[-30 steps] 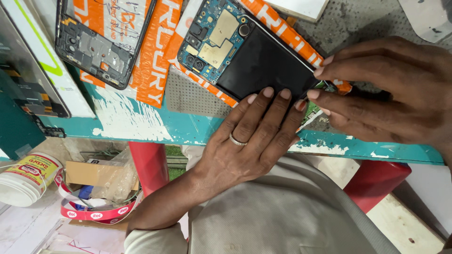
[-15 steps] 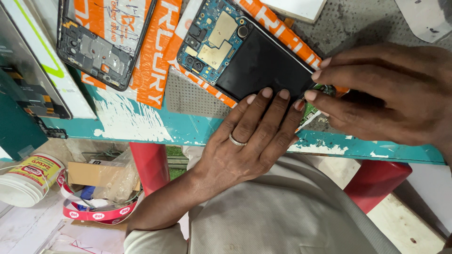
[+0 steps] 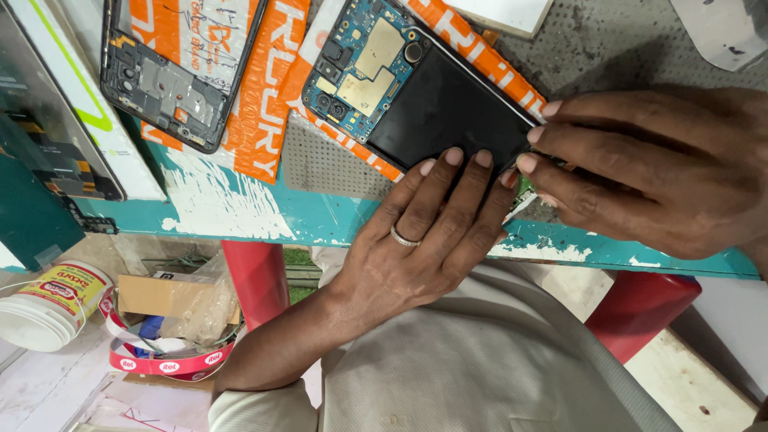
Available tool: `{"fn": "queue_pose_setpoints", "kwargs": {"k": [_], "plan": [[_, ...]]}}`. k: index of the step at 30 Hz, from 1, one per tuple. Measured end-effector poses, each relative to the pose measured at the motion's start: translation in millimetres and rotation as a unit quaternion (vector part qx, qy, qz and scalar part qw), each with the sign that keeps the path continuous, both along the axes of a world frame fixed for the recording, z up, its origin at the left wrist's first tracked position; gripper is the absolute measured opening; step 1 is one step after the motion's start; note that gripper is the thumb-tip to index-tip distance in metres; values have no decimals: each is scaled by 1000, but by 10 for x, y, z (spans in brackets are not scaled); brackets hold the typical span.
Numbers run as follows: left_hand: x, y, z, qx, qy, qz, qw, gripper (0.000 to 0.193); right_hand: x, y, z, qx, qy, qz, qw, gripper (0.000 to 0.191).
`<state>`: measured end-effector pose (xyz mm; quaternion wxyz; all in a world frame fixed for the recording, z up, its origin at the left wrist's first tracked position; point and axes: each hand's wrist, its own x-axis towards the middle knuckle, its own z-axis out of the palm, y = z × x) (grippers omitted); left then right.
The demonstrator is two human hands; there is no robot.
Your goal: The person assembles a disassembled smartphone on a repair bench, aligning the screen assembly onto the phone frame and pressing it into place. They wipe the screen with a cloth, reposition the assembly, and use a metal tool to press and adjust the flex cable and connector along the edge of the screen.
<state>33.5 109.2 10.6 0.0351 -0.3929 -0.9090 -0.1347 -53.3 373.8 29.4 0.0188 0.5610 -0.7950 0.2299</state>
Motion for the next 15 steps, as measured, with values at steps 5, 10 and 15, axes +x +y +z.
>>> {"fn": "queue_pose_setpoints", "kwargs": {"k": [5, 10, 15], "plan": [[-20, 0, 13, -1, 0, -6, 1000, 36, -35, 8, -18, -9, 18, 13, 1000, 39], [-25, -14, 67, -41, 18, -16, 999, 36, -43, 3, -31, -14, 24, 24, 999, 40], [-35, -5, 59, -40, 24, -15, 999, 35, -50, -15, -23, -22, 12, 23, 999, 36]]}}
